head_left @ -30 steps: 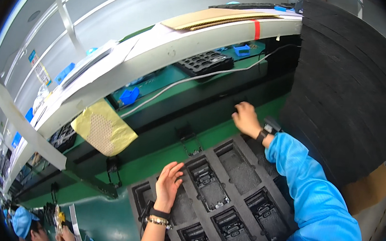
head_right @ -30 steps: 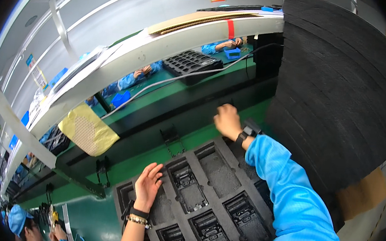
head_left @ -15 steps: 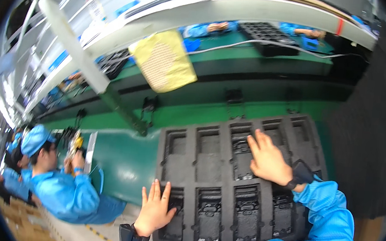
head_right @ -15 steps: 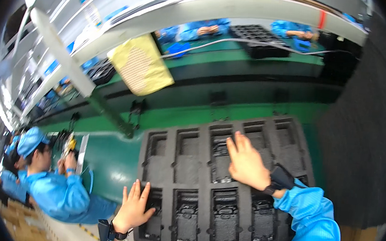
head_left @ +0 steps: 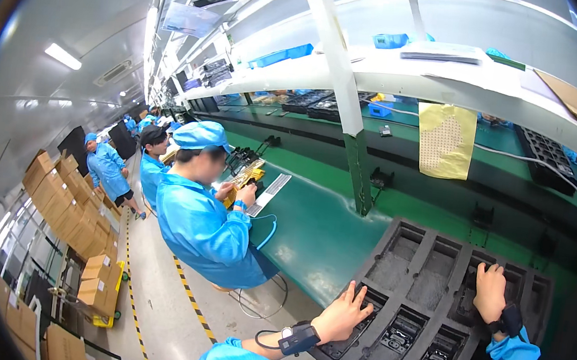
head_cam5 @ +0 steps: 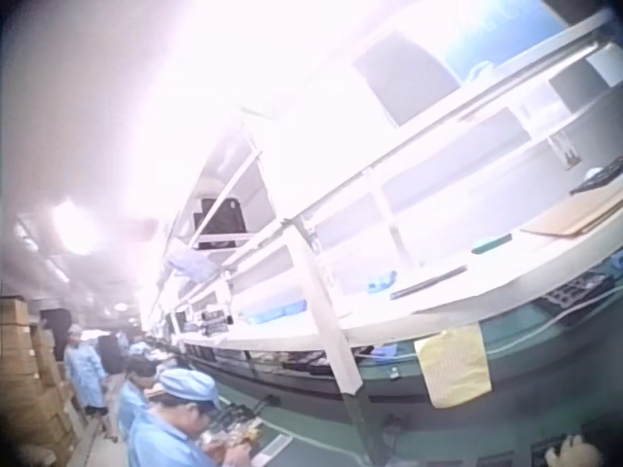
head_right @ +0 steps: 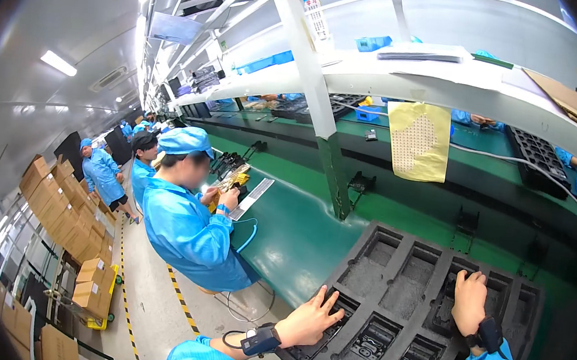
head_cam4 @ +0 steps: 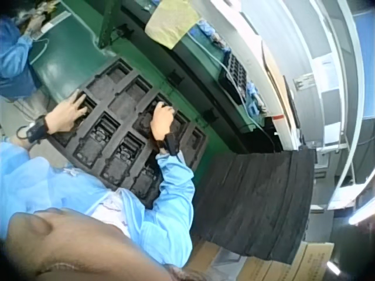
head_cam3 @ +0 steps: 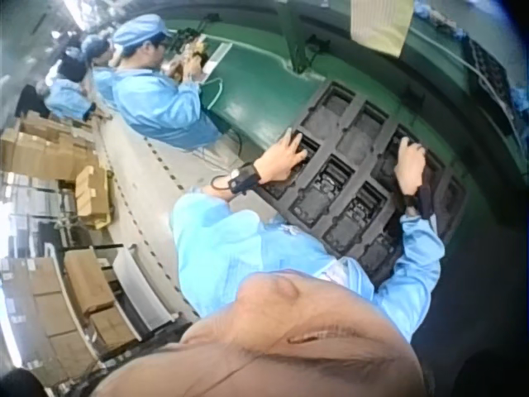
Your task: The worker is inspecting and placing black plastic components into a foam organizational tray on an assembly line.
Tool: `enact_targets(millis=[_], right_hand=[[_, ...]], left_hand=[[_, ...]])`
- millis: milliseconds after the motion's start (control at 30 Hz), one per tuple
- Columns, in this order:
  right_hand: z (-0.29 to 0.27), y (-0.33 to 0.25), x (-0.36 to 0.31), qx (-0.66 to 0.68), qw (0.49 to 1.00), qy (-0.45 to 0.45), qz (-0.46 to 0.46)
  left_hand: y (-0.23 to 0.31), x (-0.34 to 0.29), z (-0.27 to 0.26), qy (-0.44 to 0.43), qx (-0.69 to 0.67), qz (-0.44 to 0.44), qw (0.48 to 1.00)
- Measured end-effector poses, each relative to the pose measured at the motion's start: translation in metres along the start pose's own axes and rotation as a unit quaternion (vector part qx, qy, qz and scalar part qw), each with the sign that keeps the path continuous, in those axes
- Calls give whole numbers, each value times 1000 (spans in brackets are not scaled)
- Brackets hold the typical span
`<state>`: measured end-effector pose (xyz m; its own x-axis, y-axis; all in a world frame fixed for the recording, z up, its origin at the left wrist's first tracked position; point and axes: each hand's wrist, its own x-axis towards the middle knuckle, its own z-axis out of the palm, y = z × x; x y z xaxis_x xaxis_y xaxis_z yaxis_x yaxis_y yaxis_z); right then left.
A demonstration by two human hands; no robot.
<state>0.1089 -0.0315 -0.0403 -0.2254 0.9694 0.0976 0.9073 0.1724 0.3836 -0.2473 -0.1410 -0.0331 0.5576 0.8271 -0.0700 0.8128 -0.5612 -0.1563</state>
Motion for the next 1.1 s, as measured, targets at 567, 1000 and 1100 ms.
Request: enact_targets(millis=[567,1000,1100], right_hand=[[-46,72,-33,388,902,187,-15],[26,51,-22,927,354,-1,121],[12,53,-23,947,300,-14,118]], left_hand=[[-18,50,-135,211,-274,61,936],[65,263,-21,91,-884,41,456],[65,256,-35,53,-877,56,473]])
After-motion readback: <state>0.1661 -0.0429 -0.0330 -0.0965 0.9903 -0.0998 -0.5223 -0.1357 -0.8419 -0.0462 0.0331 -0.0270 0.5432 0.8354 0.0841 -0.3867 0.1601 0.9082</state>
